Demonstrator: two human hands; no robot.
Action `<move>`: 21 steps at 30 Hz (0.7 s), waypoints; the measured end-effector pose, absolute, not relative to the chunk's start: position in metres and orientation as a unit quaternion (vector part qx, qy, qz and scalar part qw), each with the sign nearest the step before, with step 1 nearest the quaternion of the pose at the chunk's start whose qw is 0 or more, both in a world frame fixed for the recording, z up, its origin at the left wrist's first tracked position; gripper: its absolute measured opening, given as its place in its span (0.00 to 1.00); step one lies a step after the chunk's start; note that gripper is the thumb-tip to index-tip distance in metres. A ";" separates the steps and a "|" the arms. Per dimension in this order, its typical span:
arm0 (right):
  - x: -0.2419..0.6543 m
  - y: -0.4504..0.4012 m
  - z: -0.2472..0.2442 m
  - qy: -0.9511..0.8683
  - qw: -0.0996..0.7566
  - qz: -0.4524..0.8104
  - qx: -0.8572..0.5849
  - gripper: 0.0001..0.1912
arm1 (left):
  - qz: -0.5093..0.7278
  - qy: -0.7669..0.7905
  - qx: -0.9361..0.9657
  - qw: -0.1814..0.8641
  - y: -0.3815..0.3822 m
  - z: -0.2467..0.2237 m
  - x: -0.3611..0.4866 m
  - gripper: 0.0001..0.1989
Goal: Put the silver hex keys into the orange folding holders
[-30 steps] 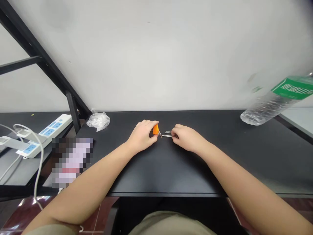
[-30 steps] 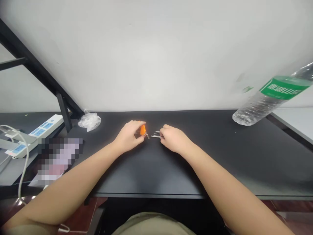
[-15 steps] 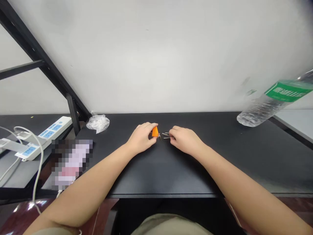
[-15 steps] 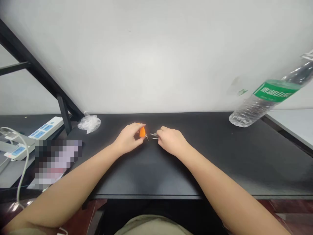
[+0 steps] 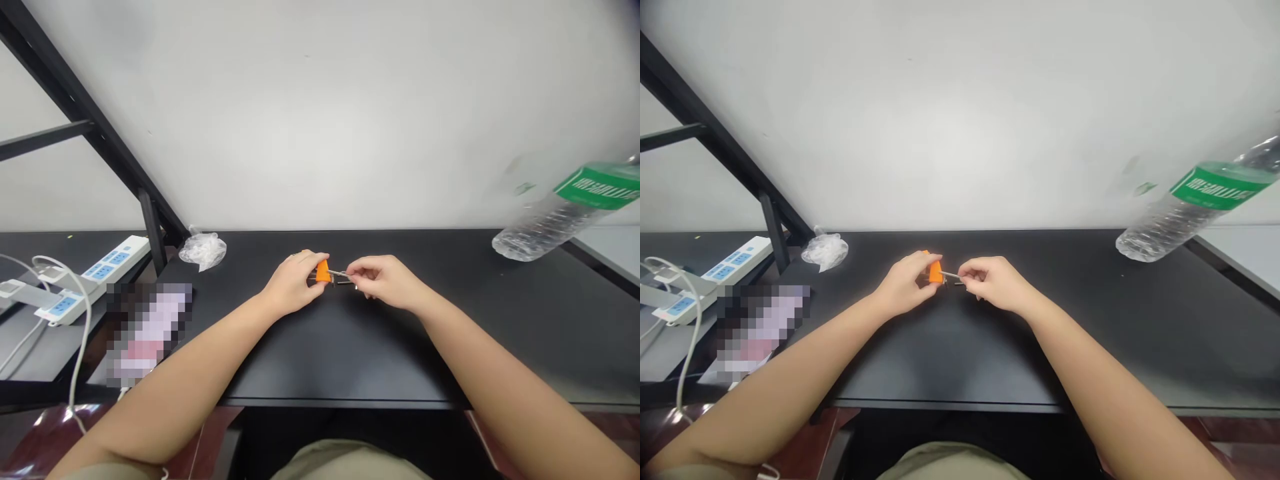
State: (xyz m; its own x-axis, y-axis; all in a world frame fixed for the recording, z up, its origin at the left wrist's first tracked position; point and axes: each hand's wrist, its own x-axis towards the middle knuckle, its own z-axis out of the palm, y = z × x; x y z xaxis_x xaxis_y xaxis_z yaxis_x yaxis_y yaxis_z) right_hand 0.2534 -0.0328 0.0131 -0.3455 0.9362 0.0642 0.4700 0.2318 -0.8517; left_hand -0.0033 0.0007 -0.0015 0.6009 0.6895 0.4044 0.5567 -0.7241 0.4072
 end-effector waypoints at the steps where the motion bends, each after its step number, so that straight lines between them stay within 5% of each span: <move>1: 0.255 -0.033 0.013 -0.708 0.303 0.409 -0.490 0.09 | 0.278 0.353 0.885 0.120 0.001 -0.001 -0.003 0.24; 21: 0.253 -0.030 0.018 -0.560 0.396 0.559 -0.466 0.14 | 0.301 0.342 0.883 0.117 0.001 -0.005 -0.005 0.25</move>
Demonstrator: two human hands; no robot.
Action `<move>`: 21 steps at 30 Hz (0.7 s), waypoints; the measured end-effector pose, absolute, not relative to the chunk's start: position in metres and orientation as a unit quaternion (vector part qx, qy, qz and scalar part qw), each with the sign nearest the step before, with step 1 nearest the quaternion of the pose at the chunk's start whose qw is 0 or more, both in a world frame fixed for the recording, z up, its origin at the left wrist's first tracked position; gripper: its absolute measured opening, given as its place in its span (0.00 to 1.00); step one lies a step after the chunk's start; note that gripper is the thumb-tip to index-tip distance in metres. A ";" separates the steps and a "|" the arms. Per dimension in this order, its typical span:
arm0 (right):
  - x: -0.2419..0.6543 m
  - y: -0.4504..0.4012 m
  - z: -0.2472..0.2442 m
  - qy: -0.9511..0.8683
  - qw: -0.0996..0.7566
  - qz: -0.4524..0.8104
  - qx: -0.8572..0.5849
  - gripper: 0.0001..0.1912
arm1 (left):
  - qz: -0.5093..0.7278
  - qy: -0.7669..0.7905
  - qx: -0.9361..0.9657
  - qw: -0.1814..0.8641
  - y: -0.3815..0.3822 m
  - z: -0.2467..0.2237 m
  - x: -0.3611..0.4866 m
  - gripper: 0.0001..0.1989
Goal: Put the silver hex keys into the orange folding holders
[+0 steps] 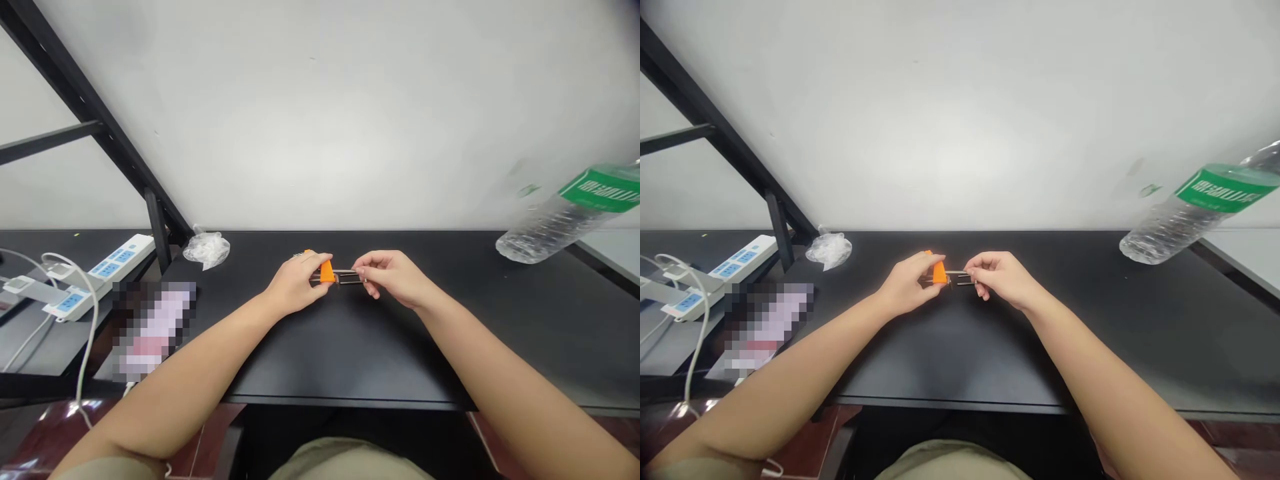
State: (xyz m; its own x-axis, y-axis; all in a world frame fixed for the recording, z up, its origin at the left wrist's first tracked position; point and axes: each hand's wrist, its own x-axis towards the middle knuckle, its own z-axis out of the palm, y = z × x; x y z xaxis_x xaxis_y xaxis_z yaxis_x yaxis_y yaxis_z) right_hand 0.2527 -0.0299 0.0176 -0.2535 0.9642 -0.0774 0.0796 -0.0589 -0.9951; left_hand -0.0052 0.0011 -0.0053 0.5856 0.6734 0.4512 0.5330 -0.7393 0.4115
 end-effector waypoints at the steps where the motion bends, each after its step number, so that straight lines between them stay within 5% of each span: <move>1: 0.253 -0.030 0.017 -0.558 0.393 0.562 -0.467 0.14 | 0.300 0.340 0.883 0.117 0.001 -0.006 -0.005 0.26; 13: 0.215 -0.032 0.000 -0.478 0.419 0.589 -0.499 0.22 | 0.291 0.333 0.890 0.108 -0.003 -0.012 0.003 0.26; 17: 0.219 -0.038 0.010 -0.508 0.364 0.622 -0.471 0.21 | 0.298 0.354 0.881 0.096 0.000 -0.011 0.000 0.25; 21: 0.240 -0.036 0.015 -0.633 0.310 0.478 -0.525 0.17 | 0.302 0.367 0.872 0.114 0.003 -0.009 -0.003 0.25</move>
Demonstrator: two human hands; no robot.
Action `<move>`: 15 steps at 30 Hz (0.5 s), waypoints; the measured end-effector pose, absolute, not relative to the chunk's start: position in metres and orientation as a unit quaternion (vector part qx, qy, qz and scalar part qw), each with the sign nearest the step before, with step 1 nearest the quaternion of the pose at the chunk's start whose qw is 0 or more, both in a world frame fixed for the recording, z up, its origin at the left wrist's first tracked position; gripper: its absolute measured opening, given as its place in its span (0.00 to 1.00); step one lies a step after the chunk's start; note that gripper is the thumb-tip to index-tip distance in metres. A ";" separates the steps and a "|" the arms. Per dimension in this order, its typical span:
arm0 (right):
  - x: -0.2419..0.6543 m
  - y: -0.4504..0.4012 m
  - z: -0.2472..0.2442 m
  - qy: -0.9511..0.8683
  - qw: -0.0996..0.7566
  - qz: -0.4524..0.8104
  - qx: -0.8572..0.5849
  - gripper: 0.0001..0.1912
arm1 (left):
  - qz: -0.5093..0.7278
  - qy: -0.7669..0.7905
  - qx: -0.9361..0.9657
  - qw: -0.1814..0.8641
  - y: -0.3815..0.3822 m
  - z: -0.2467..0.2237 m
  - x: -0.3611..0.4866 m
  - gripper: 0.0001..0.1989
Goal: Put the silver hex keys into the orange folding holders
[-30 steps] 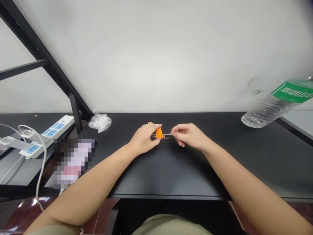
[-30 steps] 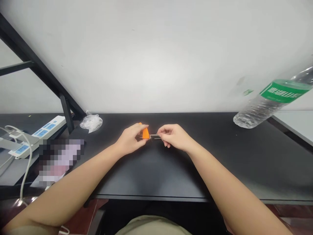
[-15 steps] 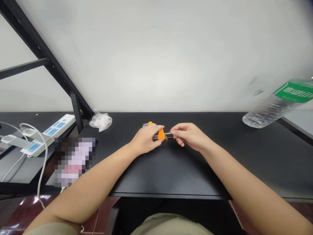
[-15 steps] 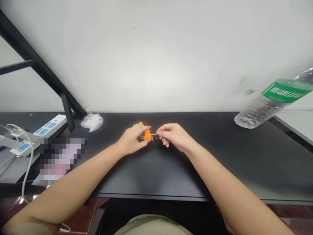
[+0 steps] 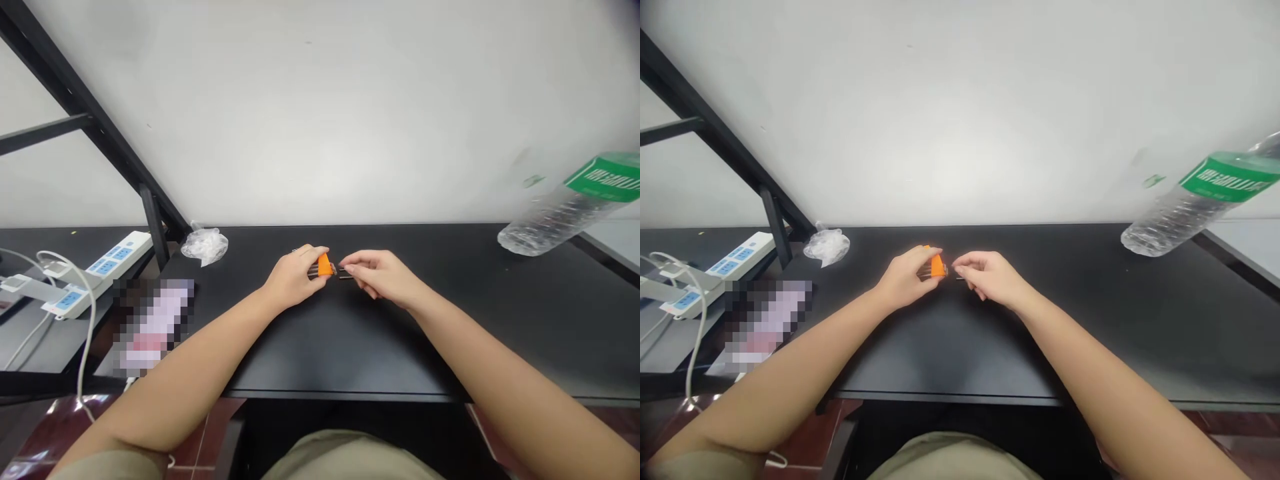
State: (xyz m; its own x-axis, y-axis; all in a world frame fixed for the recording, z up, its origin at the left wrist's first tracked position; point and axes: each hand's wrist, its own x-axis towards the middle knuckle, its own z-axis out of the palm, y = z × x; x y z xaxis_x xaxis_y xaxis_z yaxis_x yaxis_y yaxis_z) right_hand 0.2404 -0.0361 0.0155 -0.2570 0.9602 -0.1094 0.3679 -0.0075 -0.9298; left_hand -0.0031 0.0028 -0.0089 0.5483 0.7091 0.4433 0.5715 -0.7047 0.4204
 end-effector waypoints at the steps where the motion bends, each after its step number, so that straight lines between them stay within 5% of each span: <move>1: 0.246 -0.034 0.015 -0.679 0.295 0.401 -0.539 0.13 | 0.301 0.369 0.871 0.120 0.003 -0.009 -0.004 0.25; 4: 0.260 -0.029 0.009 -0.789 0.192 0.203 -0.547 0.06 | 0.299 0.366 0.871 0.136 0.004 -0.009 -0.004 0.25; 9: 0.258 -0.030 0.004 -0.812 0.044 0.102 -0.573 0.04 | 0.300 0.356 0.872 0.153 0.003 -0.009 -0.003 0.26; 15: 0.252 -0.036 0.015 -0.794 0.073 0.182 -0.575 0.02 | 0.292 0.336 0.881 0.158 0.003 -0.006 -0.004 0.27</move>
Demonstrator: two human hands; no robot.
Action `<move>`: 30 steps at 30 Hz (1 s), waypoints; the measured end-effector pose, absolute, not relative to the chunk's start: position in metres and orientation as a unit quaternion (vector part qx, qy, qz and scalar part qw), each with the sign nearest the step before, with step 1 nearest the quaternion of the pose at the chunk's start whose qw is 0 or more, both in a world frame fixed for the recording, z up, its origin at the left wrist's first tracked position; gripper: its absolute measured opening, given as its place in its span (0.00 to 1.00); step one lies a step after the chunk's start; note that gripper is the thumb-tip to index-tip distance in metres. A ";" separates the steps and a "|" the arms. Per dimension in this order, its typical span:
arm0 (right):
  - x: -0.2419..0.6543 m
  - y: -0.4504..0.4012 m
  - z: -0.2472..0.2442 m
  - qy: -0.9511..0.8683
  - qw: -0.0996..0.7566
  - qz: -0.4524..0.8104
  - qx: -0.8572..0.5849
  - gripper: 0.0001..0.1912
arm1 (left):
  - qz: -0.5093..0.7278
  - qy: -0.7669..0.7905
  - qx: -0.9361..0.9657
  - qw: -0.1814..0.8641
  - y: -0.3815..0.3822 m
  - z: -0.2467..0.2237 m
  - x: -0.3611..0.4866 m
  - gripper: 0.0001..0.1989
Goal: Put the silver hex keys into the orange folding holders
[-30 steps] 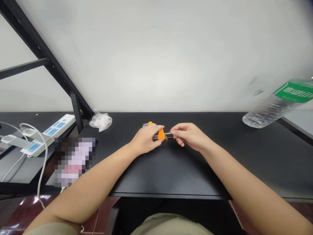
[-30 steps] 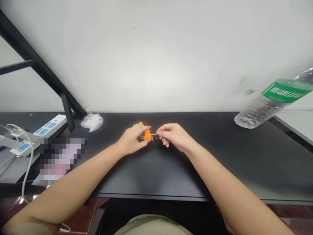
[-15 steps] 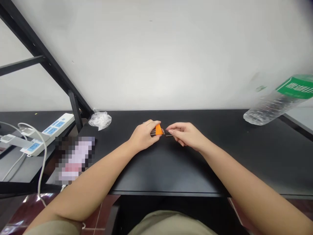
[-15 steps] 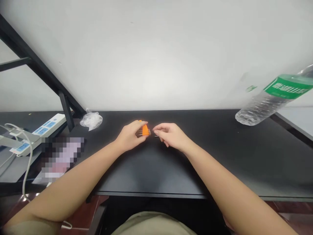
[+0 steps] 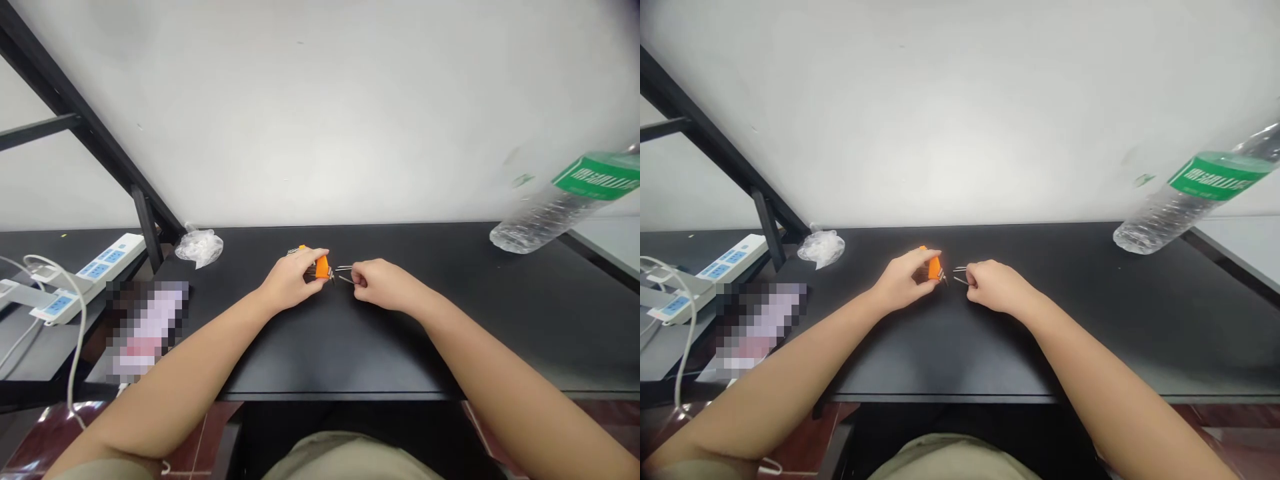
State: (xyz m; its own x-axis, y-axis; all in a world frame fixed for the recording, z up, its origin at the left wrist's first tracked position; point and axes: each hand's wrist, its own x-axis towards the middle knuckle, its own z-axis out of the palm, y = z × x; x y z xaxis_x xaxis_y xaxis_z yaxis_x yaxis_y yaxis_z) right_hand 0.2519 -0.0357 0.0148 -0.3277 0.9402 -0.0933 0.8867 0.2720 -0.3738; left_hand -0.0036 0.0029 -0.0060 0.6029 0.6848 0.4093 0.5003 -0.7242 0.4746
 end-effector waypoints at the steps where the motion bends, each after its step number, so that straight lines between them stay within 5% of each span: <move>1: 0.252 -0.036 0.017 -0.789 0.107 0.217 -0.564 0.02 | 0.291 0.333 0.883 0.156 0.003 -0.006 -0.004 0.27; 8: 0.252 -0.039 0.024 -0.683 0.291 0.437 -0.509 0.05 | 0.298 0.321 0.885 0.157 0.003 -0.007 -0.004 0.26; 30: 0.256 -0.033 0.023 -0.584 0.332 0.553 -0.492 0.12 | 0.266 0.301 0.906 0.133 0.001 -0.005 -0.004 0.26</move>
